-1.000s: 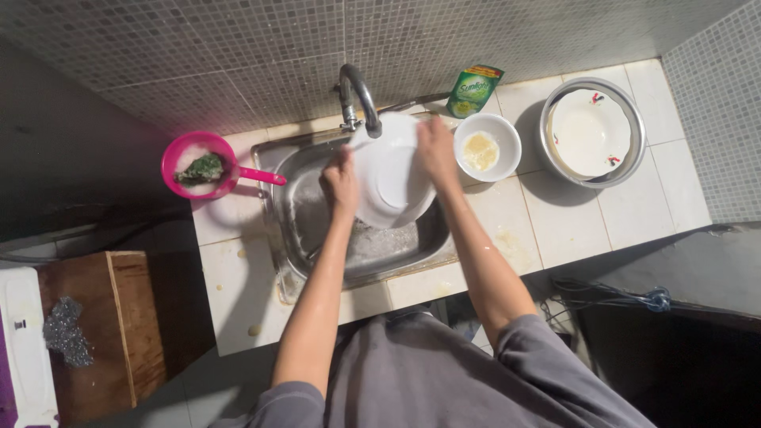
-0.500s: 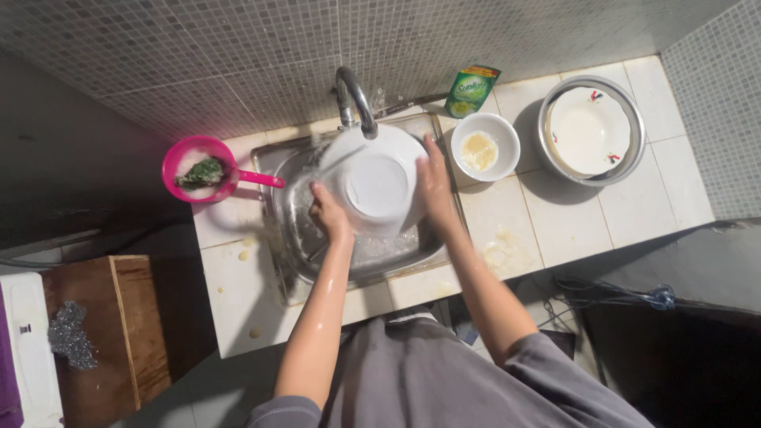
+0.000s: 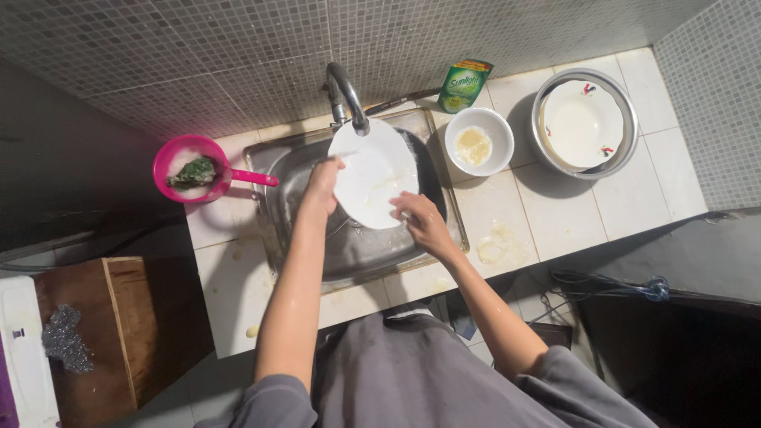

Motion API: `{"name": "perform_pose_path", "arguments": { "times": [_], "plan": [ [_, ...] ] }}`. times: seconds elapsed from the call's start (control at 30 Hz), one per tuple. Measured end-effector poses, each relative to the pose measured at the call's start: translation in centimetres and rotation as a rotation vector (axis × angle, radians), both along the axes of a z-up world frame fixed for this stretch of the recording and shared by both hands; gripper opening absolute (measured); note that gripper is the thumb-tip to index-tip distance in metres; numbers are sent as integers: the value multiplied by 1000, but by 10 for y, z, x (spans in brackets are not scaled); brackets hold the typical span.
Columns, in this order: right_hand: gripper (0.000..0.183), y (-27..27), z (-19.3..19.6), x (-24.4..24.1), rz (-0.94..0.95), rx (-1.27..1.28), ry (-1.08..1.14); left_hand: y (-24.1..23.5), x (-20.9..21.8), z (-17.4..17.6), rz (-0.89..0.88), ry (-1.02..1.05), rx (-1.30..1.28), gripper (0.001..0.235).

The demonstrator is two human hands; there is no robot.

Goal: The person washes several white bowls and a metal ladle in a kitchen sink using running water and a pink scrubbing tool. They rinse each item thoroughly and place the cleaned bowls into a metal basin on the countertop. The person finishes by rinsing their hands and turning off the tap.

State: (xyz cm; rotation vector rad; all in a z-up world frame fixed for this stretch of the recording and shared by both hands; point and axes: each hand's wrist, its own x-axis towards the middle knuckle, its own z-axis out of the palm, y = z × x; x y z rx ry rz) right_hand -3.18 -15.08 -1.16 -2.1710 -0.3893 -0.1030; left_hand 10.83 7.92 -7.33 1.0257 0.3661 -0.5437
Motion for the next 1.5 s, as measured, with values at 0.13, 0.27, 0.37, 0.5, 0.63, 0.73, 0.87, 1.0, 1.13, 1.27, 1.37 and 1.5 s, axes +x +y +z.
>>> {"name": "perform_pose_path", "arguments": {
  "times": [0.13,0.27,0.37,0.5,0.63,0.73,0.87,1.0,1.13,1.27,1.37,1.5],
  "plan": [
    [29,10,-26,43,-343,184,-87,-10,-44,18,301,-328,529,43],
    [54,4,-37,108,-582,366,264,-17,-62,14,420,-322,282,64],
    [66,15,-13,128,-588,-191,141,-30,-58,-7,538,-151,-87,79],
    [82,47,21,129,-496,-644,-174,-46,-59,-21,473,66,-285,90],
    [74,80,8,117,-181,-568,-248,-56,-57,-40,425,-10,-315,93],
    [68,82,-5,76,299,-525,-140,-41,-53,-46,520,195,-106,90],
    [70,25,-1,45,175,-632,-226,-5,-55,-31,488,11,-212,95],
    [81,9,4,89,-191,-785,-229,-21,-65,-7,402,141,-116,92],
    [75,63,-9,110,-75,-600,-234,-41,-54,-3,351,102,-157,94],
    [68,76,12,59,298,-625,-146,-16,-44,-11,368,49,-205,100],
    [68,45,45,46,205,-840,-12,-1,-40,-10,379,108,-240,104],
    [77,34,41,88,-171,-719,-251,-25,-52,-9,345,222,-123,107]
  ]
}}
